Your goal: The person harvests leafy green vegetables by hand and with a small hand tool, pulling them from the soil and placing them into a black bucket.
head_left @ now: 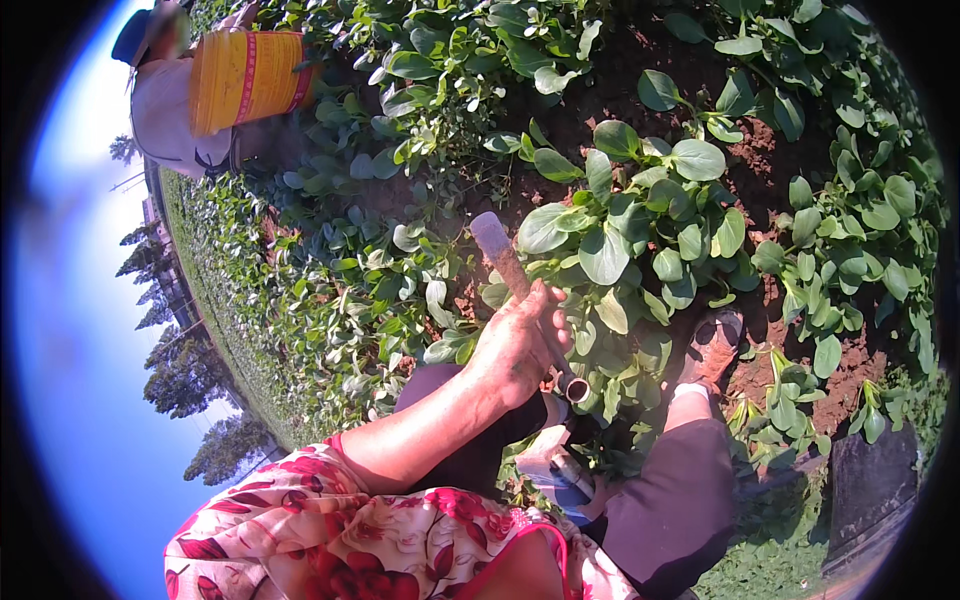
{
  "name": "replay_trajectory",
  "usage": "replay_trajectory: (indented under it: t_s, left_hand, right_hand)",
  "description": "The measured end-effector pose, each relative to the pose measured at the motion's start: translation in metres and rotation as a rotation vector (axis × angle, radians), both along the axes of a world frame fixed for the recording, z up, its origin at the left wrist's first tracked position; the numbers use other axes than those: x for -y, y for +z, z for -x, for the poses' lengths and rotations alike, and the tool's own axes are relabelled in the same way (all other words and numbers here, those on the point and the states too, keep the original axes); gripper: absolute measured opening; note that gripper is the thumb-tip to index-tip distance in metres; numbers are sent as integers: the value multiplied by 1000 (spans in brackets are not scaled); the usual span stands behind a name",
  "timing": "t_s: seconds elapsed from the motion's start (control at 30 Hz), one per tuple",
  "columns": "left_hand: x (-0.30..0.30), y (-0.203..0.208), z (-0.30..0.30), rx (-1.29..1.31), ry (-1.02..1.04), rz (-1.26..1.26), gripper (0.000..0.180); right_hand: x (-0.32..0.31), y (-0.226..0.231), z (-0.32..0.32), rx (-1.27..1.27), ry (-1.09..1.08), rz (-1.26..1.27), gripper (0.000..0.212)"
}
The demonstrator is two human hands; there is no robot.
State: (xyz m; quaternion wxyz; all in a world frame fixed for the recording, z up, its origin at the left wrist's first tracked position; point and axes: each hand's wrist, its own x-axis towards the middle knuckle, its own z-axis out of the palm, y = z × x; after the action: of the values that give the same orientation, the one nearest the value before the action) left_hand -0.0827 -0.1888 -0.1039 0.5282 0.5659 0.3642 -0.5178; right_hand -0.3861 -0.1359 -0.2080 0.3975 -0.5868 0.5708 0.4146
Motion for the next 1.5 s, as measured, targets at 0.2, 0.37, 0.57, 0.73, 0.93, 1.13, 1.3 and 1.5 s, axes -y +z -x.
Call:
replay_trajectory:
  t_s: [0.2, 0.37, 0.57, 0.73, 0.93, 1.13, 1.3, 1.5]
  left_hand:
    - [-4, 12, 19, 57, -62, -79, 24]
    - [-20, 6, 35, 70, -53, -102, 23]
    - [-64, 5, 45, 222, 99, -89, 21]
    - [-82, 82, 39, 104, 220, 48, 17]
    - [-93, 148, 30, 81, 292, 164, 25]
    - [-82, 241, 12, 23, 495, -5, 23]
    - [-123, 263, -5, 154, 618, -21, 27]
    - [-101, 298, -9, 189, 547, -74, 31]
  right_hand:
    - [-37, 57, 15, -44, 12, -69, 52]
    - [-64, 119, 35, -96, 70, -148, 54]
    - [-85, 221, 78, -163, 210, -298, 55]
    - [-88, 320, 137, -261, 303, -411, 57]
    - [-59, 419, 198, -360, 418, -479, 59]
    - [-11, 449, 232, -313, 506, -498, 55]
    - [40, 437, 222, -341, 531, -354, 51]
    - [119, 436, 186, -405, 475, -334, 84]
